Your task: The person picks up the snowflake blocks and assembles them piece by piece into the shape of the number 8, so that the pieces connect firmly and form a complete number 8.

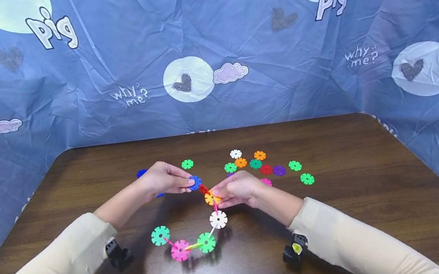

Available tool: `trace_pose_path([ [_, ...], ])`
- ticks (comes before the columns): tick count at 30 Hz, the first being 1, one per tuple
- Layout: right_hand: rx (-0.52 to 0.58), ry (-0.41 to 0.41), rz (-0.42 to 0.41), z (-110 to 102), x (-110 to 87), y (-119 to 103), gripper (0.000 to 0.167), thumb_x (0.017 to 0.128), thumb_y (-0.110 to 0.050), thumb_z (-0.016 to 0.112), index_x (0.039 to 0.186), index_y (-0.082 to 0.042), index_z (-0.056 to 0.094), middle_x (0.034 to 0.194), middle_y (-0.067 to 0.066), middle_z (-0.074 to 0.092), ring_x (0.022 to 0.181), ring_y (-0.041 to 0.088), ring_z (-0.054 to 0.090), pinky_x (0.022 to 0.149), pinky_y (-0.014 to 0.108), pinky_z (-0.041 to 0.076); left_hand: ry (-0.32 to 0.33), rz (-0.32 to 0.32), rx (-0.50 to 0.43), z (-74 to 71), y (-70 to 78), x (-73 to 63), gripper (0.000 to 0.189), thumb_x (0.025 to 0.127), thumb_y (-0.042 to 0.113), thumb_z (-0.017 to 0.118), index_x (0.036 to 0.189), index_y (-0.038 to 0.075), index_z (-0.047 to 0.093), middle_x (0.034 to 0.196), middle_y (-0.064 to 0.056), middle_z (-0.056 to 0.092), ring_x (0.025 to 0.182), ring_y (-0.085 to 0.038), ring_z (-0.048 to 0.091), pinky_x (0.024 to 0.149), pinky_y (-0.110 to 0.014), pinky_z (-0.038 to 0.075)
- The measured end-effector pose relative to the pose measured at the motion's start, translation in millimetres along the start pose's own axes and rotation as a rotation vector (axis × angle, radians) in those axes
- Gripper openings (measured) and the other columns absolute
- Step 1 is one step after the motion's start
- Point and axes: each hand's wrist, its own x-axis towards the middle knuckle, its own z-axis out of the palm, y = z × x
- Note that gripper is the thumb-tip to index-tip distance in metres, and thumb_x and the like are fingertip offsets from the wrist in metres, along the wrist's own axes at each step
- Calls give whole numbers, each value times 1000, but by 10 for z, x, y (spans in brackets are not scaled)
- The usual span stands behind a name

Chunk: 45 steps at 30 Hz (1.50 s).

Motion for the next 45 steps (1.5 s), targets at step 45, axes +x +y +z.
trace_pose_path([
  [45, 108, 52, -10, -1, 12, 61, 37, 92, 6, 53, 127, 18, 50, 85, 6, 67, 75, 14, 70, 79, 34, 59, 104, -3, -66, 210, 30, -43, 26, 84, -3, 69, 108, -11, 64, 72, -5, 70, 64, -10, 68, 91, -39, 53],
])
